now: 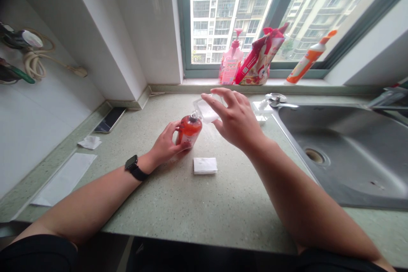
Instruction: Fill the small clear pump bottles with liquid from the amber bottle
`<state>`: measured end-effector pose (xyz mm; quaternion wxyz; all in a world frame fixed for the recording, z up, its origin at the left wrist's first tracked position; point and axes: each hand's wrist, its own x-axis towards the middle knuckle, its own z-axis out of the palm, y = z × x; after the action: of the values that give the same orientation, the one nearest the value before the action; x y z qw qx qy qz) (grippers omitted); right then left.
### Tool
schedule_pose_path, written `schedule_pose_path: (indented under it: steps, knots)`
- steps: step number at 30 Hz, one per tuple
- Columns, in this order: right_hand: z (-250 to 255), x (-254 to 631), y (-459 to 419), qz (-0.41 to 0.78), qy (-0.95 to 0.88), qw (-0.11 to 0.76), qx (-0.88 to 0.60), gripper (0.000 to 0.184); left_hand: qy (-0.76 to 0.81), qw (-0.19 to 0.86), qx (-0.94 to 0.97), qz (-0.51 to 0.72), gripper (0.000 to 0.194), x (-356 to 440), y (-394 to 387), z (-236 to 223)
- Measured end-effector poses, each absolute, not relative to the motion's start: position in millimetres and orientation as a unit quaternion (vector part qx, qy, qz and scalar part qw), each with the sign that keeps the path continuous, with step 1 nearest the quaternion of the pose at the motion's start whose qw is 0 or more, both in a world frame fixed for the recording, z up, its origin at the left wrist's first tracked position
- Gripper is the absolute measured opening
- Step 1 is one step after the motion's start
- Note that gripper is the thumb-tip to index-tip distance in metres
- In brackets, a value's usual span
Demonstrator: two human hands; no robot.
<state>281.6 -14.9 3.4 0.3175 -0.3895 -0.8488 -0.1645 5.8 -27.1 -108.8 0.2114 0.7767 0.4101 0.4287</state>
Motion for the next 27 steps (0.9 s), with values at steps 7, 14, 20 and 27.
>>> schedule_pose_path:
  steps: [7,14,20,27]
  knots:
    - [3.7,280.9,-15.5,-0.177,-0.850,0.316,-0.382,0.083,0.404,0.212,0.778,0.432,0.080,6.0,-26.3,-109.8]
    - [2.4,281.9,-14.7,-0.187,-0.851,0.307,-0.383,0.081,0.396,0.204,0.781,0.438,0.080,5.1,-25.1,-112.8]
    - [1.9,282.9,-13.8,-0.178,-0.853,0.307,-0.383,0.086,0.397,0.209,0.780,0.437,0.076,4.8,-26.1,-112.6]
    - [-1.5,282.0,-13.7,-0.140,-0.852,0.334,-0.378,0.087,0.396,0.204,0.783,0.434,0.078,4.2,-26.0,-112.0]
